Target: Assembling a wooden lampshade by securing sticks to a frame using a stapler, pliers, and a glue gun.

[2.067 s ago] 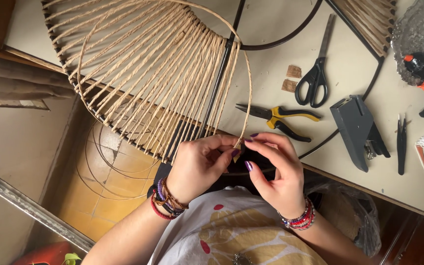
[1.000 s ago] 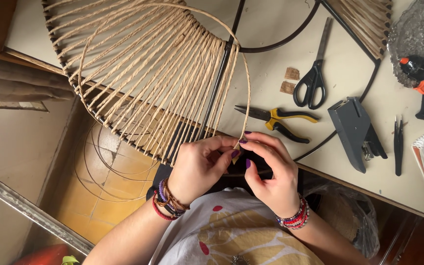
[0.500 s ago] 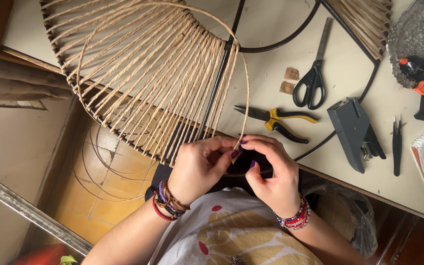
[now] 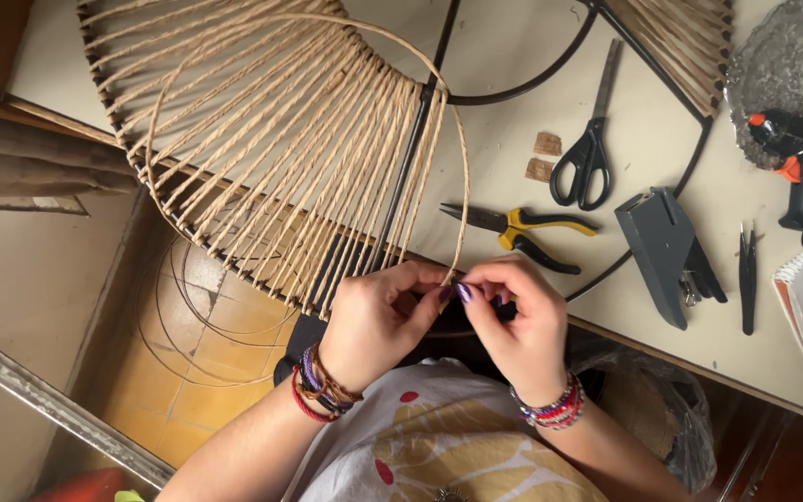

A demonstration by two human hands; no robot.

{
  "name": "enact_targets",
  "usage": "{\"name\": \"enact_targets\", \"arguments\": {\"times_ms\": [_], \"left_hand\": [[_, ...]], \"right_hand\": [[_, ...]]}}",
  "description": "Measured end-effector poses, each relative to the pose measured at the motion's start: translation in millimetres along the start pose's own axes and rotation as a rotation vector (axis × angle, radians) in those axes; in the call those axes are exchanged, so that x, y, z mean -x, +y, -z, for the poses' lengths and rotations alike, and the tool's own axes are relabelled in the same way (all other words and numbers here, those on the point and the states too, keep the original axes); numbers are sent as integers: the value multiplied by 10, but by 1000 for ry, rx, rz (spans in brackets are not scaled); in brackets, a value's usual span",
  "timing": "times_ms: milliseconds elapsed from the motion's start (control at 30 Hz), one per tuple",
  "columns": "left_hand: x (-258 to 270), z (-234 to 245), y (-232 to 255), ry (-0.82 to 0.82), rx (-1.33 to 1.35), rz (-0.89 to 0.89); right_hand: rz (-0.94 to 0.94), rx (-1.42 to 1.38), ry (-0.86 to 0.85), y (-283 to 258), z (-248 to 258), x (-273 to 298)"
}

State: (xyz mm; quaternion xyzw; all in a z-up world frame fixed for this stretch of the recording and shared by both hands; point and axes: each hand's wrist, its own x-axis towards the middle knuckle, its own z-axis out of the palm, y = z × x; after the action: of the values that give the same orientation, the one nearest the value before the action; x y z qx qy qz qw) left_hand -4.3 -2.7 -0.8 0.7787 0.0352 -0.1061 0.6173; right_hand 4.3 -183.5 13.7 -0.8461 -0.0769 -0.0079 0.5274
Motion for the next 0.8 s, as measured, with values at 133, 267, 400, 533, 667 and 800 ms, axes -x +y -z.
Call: {"name": "enact_targets", "arguments": {"times_ms": [133,267,400,533,667,800], "left_hand": [[23,-50,34,86,-148,-124],[43,-149,-29,194,-376,-270],[60,-155,-19,255,-498,-383],[17,-87,82,162,-414,-301],[-55,-22,139,67,-125,-175],[-88,18,126,30,-71,-117]], "right_hand": [[12,38,9,-37,-70,-64],[-2,62,1,-60,-61,-100],[50,152,1,-86,-41,-143],[50,174,-16,-125,-29,-169],[71,225,-50,-122,-31,-174],[87,215,-60,-106,-34,-162]]}}
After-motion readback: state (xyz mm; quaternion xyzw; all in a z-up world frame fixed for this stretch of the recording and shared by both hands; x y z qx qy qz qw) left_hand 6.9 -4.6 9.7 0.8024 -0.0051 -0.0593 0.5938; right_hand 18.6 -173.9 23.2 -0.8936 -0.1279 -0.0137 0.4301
